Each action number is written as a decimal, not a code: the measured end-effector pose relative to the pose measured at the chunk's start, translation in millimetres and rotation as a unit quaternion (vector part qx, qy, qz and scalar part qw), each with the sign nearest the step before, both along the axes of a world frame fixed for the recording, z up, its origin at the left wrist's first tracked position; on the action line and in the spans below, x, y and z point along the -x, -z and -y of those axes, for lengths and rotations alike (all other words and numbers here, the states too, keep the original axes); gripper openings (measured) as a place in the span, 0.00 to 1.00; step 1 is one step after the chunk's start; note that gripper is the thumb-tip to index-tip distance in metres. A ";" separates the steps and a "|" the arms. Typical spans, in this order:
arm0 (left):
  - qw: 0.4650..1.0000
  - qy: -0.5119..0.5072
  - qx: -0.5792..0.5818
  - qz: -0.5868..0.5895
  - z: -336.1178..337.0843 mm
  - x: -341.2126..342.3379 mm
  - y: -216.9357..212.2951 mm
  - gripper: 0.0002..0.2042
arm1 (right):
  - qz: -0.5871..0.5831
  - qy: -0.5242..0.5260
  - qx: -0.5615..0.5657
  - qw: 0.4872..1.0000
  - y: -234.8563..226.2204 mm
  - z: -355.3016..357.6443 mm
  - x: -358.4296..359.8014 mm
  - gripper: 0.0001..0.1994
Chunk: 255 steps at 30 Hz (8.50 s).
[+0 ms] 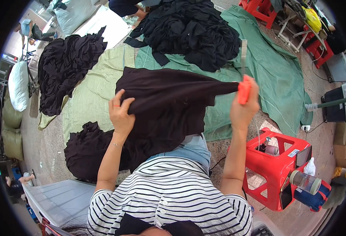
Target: Trimming loose threads from black fabric pieces using a pair of scissors.
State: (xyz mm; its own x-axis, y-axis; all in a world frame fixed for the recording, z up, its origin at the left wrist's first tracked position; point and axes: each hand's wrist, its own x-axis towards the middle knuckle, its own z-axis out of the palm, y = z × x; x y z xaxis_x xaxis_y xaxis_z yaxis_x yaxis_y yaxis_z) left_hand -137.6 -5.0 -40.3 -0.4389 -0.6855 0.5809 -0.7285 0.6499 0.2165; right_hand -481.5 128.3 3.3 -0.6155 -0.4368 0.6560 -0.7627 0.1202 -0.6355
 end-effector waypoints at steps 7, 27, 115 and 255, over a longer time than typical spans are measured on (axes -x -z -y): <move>0.888 0.069 -0.304 -0.338 -33.9 -28.2 -135.5 0.04 | -0.024 -0.008 0.219 0.975 -74.4 0.1 15.5 0.20; 0.988 -0.074 -0.097 -0.094 24.1 -49.4 -26.0 0.17 | 0.041 -0.274 -0.226 0.934 9.9 101.1 -50.5 0.26; 0.905 0.275 -0.315 -0.080 46.3 101.3 12.6 0.07 | 0.046 -0.117 -0.357 0.926 -9.5 -54.5 -103.0 0.17; 0.782 -0.347 -0.166 -0.491 -73.1 -287.6 43.9 0.08 | 0.116 -0.150 -0.226 0.955 45.7 2.5 -49.0 0.25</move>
